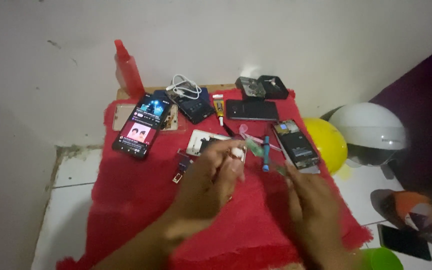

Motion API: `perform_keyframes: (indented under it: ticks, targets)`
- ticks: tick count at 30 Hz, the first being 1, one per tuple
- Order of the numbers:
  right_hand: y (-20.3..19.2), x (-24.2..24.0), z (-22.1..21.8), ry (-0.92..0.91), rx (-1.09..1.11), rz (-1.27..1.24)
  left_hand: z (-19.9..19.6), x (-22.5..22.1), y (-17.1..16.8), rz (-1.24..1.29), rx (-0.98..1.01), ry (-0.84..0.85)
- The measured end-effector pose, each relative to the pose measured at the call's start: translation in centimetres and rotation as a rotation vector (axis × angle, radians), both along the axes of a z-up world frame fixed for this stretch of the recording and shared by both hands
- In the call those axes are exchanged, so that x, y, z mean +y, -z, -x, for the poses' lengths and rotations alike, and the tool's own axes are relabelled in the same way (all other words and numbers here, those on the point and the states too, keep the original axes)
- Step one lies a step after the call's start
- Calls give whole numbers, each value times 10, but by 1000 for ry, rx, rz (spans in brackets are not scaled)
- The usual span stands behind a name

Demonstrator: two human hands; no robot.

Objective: Inspecting and manipulating a small circuit board using a handheld inspection light and tweezers on a repair bench.

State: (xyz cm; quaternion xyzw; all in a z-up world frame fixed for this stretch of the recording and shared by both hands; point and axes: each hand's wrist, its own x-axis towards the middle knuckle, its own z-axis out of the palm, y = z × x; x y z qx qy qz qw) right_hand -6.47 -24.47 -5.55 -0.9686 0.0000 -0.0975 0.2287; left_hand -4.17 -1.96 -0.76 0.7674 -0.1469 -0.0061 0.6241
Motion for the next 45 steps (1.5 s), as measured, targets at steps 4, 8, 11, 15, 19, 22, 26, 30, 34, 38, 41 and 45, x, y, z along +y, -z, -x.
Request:
perform_keyframes:
  ticks: [4, 8, 11, 15, 19, 22, 26, 30, 34, 38, 41, 45]
  targets:
    - [3, -5, 7, 65, -197, -26, -5, 2, 1, -7, 24, 14]
    - [-1, 3, 5, -165, -150, 24, -3, 0, 1, -54, 112, 45]
    - [-19, 9, -13, 126, 193, 50, -6, 6, 2, 263, 109, 32]
    - [0, -4, 1, 36, -264, -74, -7, -1, -9, -101, 156, -45]
    - [12, -8, -2, -115, -177, -6, -4, -4, 6, 104, 243, 64]
    - [5, -7, 0, -51, -181, -71, -6, 0, -3, 171, 197, 53]
    - [6, 0, 2, -115, -108, -1, -3, 2, -7, -27, 128, 110]
    - [-23, 8, -8, 38, 79, -64, -2, 8, -5, 20, -122, 42]
    - [-41, 14, -9, 159, 121, -415, 0, 7, -7, -366, -124, 74]
    - [-51, 31, -13, -43, 269, -536, 4, 3, 8, -548, -336, 49]
    - [-44, 30, -18, -155, 126, -573, 2, 9, -10, -580, -247, 107]
    - [-78, 48, -20, -57, 255, -571, 1, 7, 5, -548, -424, 29]
